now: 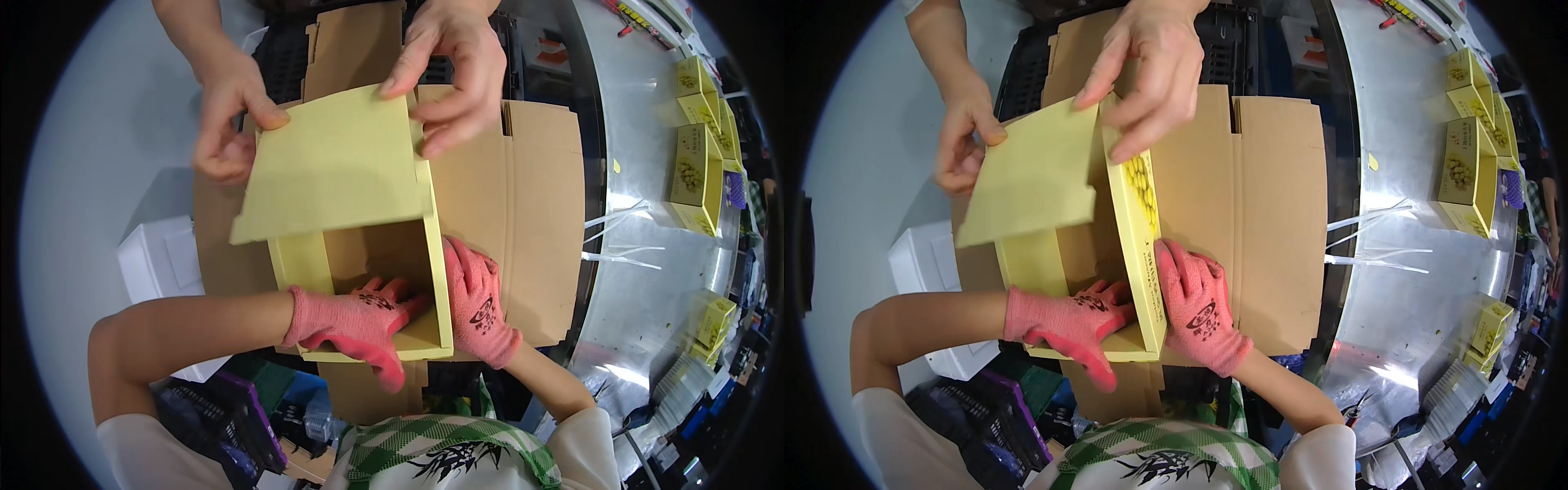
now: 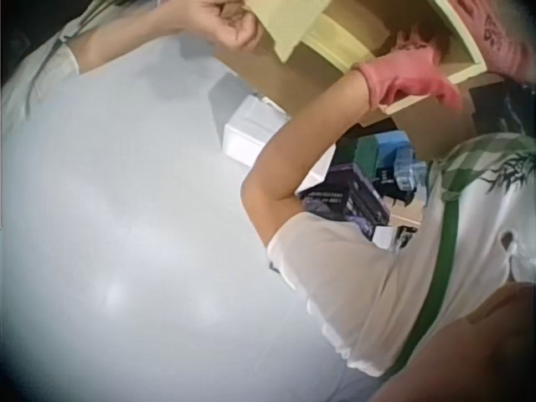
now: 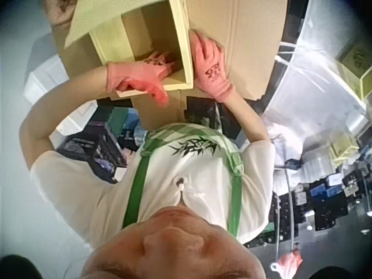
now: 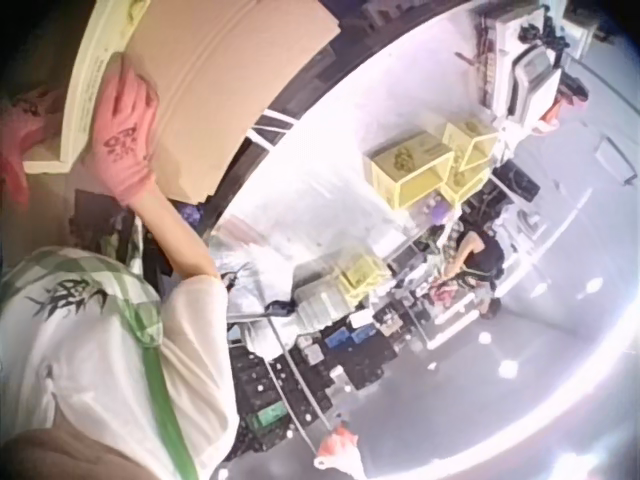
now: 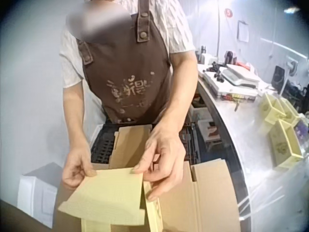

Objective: The person folds flat cardboard pieces into rectangular yellow boxes with assistance from a coworker. They repeatedly fold the sides and secure the boxes, stacking completed units on the table.

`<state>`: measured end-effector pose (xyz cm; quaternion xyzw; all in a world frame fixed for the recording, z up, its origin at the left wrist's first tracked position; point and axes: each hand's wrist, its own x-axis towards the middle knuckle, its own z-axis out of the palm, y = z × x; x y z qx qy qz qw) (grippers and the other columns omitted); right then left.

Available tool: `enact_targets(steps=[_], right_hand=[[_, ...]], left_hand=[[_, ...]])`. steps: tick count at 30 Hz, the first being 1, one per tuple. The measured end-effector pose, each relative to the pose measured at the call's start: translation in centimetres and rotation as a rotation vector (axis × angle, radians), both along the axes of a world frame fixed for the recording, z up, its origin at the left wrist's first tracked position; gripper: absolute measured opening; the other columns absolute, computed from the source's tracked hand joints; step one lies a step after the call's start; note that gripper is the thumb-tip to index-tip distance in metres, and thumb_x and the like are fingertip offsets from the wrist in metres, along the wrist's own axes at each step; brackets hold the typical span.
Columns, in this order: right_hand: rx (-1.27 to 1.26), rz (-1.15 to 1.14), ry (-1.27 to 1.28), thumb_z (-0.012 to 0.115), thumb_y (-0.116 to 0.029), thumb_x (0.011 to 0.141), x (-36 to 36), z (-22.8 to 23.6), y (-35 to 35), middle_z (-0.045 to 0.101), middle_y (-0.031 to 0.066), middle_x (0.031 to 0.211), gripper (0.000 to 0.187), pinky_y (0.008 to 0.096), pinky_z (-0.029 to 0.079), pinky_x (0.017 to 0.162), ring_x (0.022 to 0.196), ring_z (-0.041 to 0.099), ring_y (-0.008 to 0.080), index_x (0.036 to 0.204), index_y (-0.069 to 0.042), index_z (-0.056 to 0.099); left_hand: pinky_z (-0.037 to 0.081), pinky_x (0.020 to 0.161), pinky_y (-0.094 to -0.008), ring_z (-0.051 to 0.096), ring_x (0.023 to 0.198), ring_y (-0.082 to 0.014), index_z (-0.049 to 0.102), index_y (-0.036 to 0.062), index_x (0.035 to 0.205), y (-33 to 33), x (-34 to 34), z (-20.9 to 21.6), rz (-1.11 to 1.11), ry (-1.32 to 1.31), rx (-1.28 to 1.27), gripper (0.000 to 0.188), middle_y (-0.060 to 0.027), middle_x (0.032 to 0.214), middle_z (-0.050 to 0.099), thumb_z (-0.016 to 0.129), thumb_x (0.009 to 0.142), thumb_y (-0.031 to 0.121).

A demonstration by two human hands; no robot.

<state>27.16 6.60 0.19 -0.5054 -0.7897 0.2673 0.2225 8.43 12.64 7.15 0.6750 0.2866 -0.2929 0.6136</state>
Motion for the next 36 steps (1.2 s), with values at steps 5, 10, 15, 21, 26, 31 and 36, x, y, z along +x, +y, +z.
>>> enact_targets(steps=[5, 10, 15, 21, 26, 31, 36], right_hand=[[-0.032, 0.022, 0.022, 0.069, -0.028, 0.069, 0.1, 0.2, 0.3, 0.043, 0.0221, 0.130, 0.081, 0.0464, 0.034, 0.097, 0.115, 0.047, 0.0360, 0.136, 0.002, 0.035], [-0.080, 0.015, 0.026, 0.070, -0.031, 0.068, -0.1, 0.0, 0.0, 0.039, 0.0254, 0.131, 0.088, 0.0475, 0.031, 0.100, 0.121, 0.041, 0.0389, 0.139, 0.004, 0.030], [-0.143, 0.010, 0.112, 0.073, -0.032, 0.067, -0.9, 0.3, 1.1, 0.034, 0.0270, 0.134, 0.099, 0.0499, 0.028, 0.104, 0.125, 0.035, 0.0420, 0.143, 0.004, 0.020], [-0.213, 0.032, 0.193, 0.074, -0.017, 0.065, 0.4, 1.2, 0.7, 0.034, 0.0256, 0.137, 0.094, 0.0470, 0.031, 0.105, 0.125, 0.036, 0.0424, 0.143, -0.001, 0.023], [-0.258, 0.084, 0.278, 0.063, 0.001, 0.069, 2.7, 6.7, 1.2, 0.037, 0.0230, 0.136, 0.078, 0.0443, 0.033, 0.106, 0.125, 0.039, 0.0417, 0.140, -0.002, 0.032], [-0.148, 0.362, 0.336, 0.067, -0.012, 0.076, -2.2, 13.3, 3.7, 0.047, 0.0207, 0.129, 0.065, 0.0412, 0.034, 0.106, 0.123, 0.045, 0.0340, 0.134, 0.001, 0.040], [-0.730, 0.922, -0.602, 0.059, -0.052, 0.078, -9.3, 10.7, 6.5, 0.042, 0.0228, 0.135, 0.084, 0.0439, 0.030, 0.109, 0.130, 0.037, 0.0368, 0.140, -0.002, 0.033]], left_hand=[[0.033, 0.105, -0.0463, 0.035, 0.124, -0.0405, 0.026, 0.0048, 0.143, 1.9, 0.1, -0.3, -0.081, -0.016, -0.195, 0.106, -0.0239, 0.134, 0.035, 0.075, 0.056, 0.041], [0.030, 0.106, -0.0404, 0.032, 0.130, -0.0351, 0.033, 0.0028, 0.140, 2.3, 0.3, -1.2, -0.165, -0.138, -0.116, 0.099, -0.0228, 0.139, 0.034, 0.079, 0.060, 0.039], [0.031, 0.106, -0.0344, 0.031, 0.133, -0.0281, 0.036, 0.0048, 0.140, 3.8, 0.7, 0.2, -0.071, -0.106, -0.234, 0.094, -0.0183, 0.142, 0.034, 0.083, 0.062, 0.030], [0.033, 0.103, -0.0439, 0.040, 0.120, -0.0354, 0.053, 0.0075, 0.126, 0.7, -0.3, 1.6, 0.121, -0.282, 0.109, 0.068, -0.0155, 0.130, 0.044, 0.070, 0.062, 0.026], [0.040, 0.094, -0.0424, 0.052, 0.101, -0.0276, 0.065, 0.0116, 0.103, -3.1, -1.4, 5.0, 0.072, -0.403, 1.045, 0.043, -0.0060, 0.104, 0.057, 0.073, 0.065, 0.029], [0.034, 0.103, -0.0421, 0.045, 0.117, -0.0271, 0.053, 0.0037, 0.124, -8.4, -7.8, 1.5, 1.243, -0.567, 1.180, 0.048, -0.0134, 0.126, 0.048, 0.057, 0.086, 0.034], [0.022, 0.112, -0.0357, 0.028, 0.136, -0.0218, 0.021, 0.0026, 0.147, -10.0, -7.3, -4.0, 1.693, -0.625, 0.137, 0.064, -0.0121, 0.148, 0.028, 0.033, 0.098, 0.043]])
